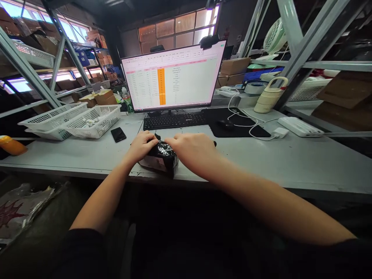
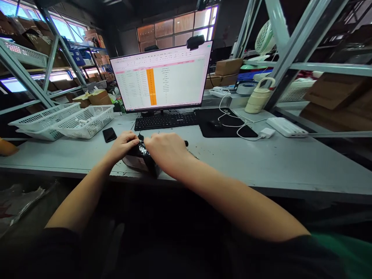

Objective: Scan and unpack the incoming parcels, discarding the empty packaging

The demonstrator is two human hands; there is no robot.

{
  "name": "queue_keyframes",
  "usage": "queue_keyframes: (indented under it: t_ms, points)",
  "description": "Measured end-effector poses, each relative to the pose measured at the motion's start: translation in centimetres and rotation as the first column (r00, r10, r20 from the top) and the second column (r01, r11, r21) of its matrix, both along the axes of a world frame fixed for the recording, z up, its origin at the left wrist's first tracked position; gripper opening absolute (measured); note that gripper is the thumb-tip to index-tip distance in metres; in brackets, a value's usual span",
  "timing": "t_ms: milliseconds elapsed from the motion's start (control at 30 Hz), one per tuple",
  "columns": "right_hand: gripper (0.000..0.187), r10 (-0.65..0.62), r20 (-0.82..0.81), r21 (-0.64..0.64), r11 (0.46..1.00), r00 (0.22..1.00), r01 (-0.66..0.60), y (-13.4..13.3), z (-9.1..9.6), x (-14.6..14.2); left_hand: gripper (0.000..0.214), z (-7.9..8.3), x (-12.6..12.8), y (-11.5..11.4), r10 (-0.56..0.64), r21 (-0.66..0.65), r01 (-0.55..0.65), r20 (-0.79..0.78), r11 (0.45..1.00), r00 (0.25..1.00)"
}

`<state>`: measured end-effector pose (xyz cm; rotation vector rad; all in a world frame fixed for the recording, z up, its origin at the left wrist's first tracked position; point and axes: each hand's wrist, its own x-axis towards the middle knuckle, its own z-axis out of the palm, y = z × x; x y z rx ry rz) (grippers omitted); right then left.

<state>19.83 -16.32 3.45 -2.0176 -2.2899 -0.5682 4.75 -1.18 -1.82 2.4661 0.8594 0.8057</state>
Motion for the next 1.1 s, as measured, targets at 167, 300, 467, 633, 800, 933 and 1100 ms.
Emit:
queue_keyframes:
  t_ms: [167, 300, 467, 633, 800, 933, 1100]
  points:
    - [0.026, 0.017, 0.040, -0.053, 0.998, 0.999, -0.015, 1.1, 0.8, -0.8, 0.022, -0.1, -0.2, 0.1, -0.016, -0.022, 0.016, 0.035, 1.000, 0.999]
    - [0.024, 0.050, 0.076, -0.084, 0.996, 0.996, -0.043, 1.9, 1.8, -1.0, 0.022, -0.2, -0.3, 0.5, -0.051, -0.040, 0.054, 0.069, 0.998, 0.996]
    - [0.017, 0.080, 0.120, -0.145, 0.987, 0.990, -0.063, 3.1, 3.6, -1.3, 0.022, -0.3, -0.1, 0.9, -0.118, -0.031, 0.120, 0.067, 0.992, 0.991]
    - [0.012, 0.087, 0.141, -0.178, 0.982, 0.986, -0.062, 3.3, 4.9, -1.1, 0.024, -0.5, 0.3, 1.0, -0.176, -0.025, 0.179, 0.094, 0.984, 0.980]
    - [0.017, 0.022, 0.122, -0.143, 0.990, 0.992, -0.004, 1.4, 6.2, 3.5, 0.026, -0.5, 0.4, 1.2, -0.093, -0.044, 0.100, 0.137, 0.994, 0.986]
    - [0.029, -0.317, -0.011, -0.047, 0.948, 0.948, 0.316, 0.5, 2.3, 10.4, 0.028, 0.2, 0.5, 0.5, -0.134, -0.034, 0.134, 0.020, 0.990, 0.991]
    - [0.037, -0.480, -0.201, -0.214, 0.872, 0.854, 0.440, -0.8, -7.0, 16.4, 0.040, 1.0, 0.2, 0.1, -0.264, -0.045, 0.260, -0.118, 0.964, 0.957]
